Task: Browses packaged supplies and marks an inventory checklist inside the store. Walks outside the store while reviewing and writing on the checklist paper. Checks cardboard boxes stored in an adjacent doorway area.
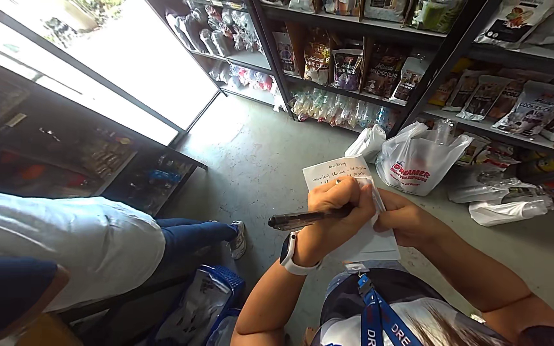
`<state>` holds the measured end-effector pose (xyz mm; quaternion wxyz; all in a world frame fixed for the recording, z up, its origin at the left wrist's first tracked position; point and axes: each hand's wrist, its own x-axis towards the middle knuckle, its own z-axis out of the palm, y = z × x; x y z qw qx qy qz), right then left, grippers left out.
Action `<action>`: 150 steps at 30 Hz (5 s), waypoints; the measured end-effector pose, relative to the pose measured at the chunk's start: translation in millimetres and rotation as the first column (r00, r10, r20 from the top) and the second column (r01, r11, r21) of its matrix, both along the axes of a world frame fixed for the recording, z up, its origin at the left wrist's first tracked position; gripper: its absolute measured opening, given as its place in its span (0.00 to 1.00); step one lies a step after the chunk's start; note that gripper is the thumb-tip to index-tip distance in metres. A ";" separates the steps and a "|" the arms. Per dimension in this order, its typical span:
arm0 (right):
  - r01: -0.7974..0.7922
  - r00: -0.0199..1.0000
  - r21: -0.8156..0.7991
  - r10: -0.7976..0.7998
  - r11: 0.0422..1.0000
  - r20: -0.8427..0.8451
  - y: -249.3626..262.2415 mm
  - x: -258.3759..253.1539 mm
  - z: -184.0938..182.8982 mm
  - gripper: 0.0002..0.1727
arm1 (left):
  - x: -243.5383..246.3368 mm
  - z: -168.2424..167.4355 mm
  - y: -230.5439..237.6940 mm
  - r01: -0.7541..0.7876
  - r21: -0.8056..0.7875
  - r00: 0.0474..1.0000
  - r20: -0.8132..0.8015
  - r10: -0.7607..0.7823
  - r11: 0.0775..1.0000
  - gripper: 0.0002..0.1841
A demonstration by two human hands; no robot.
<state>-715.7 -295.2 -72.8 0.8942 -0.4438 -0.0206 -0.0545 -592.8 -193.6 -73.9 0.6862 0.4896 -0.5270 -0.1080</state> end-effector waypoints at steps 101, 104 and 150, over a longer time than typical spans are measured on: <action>-0.205 0.919 -0.284 0.084 0.937 -0.385 -73.6 665.9 -63.0 0.27 | 557.0 -72.1 15.0 -0.568 0.371 0.518 -0.532 0.669 0.735 0.11; -0.111 0.977 -0.558 -0.013 0.823 -0.213 -87.5 708.0 -87.2 0.45 | 583.7 -77.0 11.1 -0.544 0.350 0.524 -0.568 0.634 0.763 0.11; -0.412 0.584 -0.811 0.804 0.415 0.115 -99.3 907.5 -68.1 0.08 | 671.7 -55.7 -16.2 -0.816 0.502 0.215 -0.196 0.957 0.286 0.17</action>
